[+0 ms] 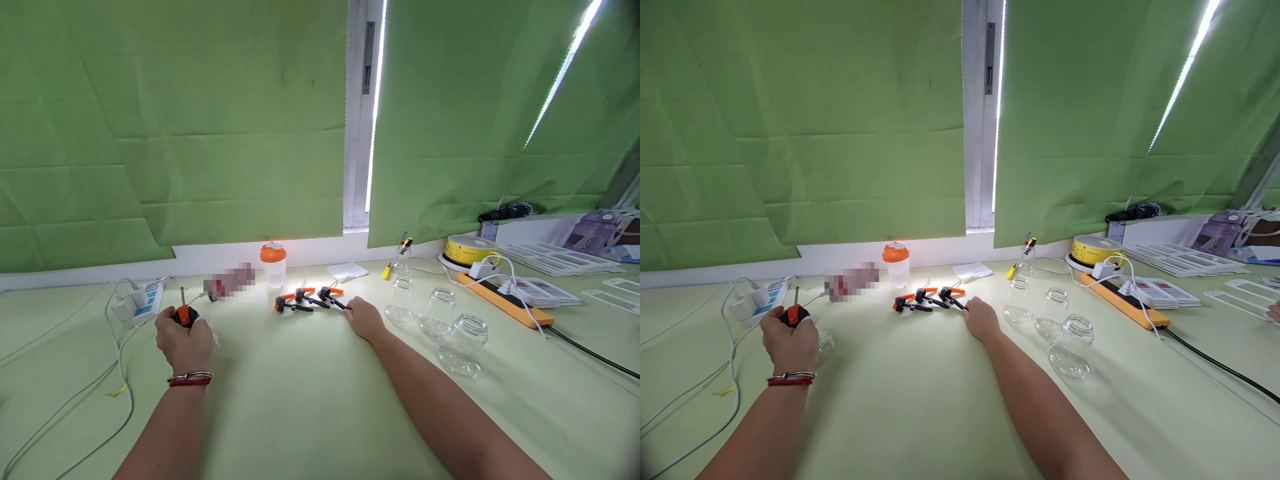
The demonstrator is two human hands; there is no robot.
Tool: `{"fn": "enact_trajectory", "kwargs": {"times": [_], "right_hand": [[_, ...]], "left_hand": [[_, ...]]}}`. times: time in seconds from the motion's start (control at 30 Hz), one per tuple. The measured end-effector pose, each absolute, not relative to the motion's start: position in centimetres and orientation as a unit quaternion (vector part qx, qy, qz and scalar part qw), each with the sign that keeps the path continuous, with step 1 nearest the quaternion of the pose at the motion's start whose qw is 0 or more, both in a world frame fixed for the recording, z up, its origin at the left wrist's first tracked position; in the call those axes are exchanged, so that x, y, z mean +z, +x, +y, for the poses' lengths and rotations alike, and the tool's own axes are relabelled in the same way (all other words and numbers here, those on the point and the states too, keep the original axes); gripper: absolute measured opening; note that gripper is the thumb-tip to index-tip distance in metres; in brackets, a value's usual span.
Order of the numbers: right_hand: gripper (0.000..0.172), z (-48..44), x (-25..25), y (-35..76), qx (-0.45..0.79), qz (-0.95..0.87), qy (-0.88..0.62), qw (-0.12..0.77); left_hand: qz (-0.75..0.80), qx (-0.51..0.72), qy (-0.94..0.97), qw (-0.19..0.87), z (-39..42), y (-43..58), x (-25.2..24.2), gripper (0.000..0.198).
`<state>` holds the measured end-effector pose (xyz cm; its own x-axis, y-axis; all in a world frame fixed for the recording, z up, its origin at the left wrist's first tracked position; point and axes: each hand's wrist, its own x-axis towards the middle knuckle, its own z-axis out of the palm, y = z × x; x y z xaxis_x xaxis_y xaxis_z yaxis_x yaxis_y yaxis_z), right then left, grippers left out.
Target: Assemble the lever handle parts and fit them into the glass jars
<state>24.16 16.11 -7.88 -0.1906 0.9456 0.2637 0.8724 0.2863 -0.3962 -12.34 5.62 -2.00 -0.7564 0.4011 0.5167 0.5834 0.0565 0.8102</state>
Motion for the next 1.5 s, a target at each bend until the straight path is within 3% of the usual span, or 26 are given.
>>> {"fn": "enact_trajectory", "kwargs": {"times": [0.2,0.3,0.4,0.63,0.77,0.9,1.07,1.13,1.27,1.5], "right_hand": [[0.023,15.9,-7.8,24.8,0.116,-0.731,-0.599,0.305],[0.023,15.3,-7.8,25.1,0.139,-0.712,-0.593,0.350],[0.024,13.9,-7.9,25.1,0.153,-0.697,-0.579,0.393],[0.012,7.5,-7.2,24.2,0.187,-0.768,-0.457,0.408],[0.011,5.3,-6.5,23.6,0.187,-0.845,-0.348,0.359],[0.014,5.6,-6.2,23.5,0.138,-0.873,-0.333,0.328],[0.043,8.7,-4.7,26.0,-0.140,-0.740,-0.450,0.479],[0.055,10.2,-4.1,27.8,-0.193,-0.670,-0.503,0.511],[0.072,12.7,-4.5,30.9,-0.173,-0.618,-0.558,0.526],[0.091,13.8,-6.5,32.2,0.019,-0.611,-0.583,0.535]], "left_hand": [[-0.607,-0.537,-0.501,0.304,4.1,-8.8,-0.5,0.062],[-0.517,-0.543,-0.591,0.297,3.7,-6.4,-0.7,0.058],[-0.476,-0.538,-0.675,0.169,3.6,-4.1,-1.5,0.052],[-0.488,-0.432,-0.637,-0.412,3.3,-0.7,-3.1,0.062],[-0.426,-0.385,-0.597,-0.561,3.0,-0.1,-3.7,0.066],[-0.454,-0.375,-0.601,-0.541,3.1,-0.1,-4.4,0.048],[-0.503,-0.406,-0.567,-0.511,3.7,-0.5,-4.4,0.042],[-0.511,-0.416,-0.558,-0.503,3.9,-0.7,-4.3,0.041],[-0.520,-0.432,-0.547,-0.495,4.2,-0.9,-4.1,0.038],[-0.520,-0.450,-0.529,-0.496,4.5,-1.4,-4.4,0.035]]}}
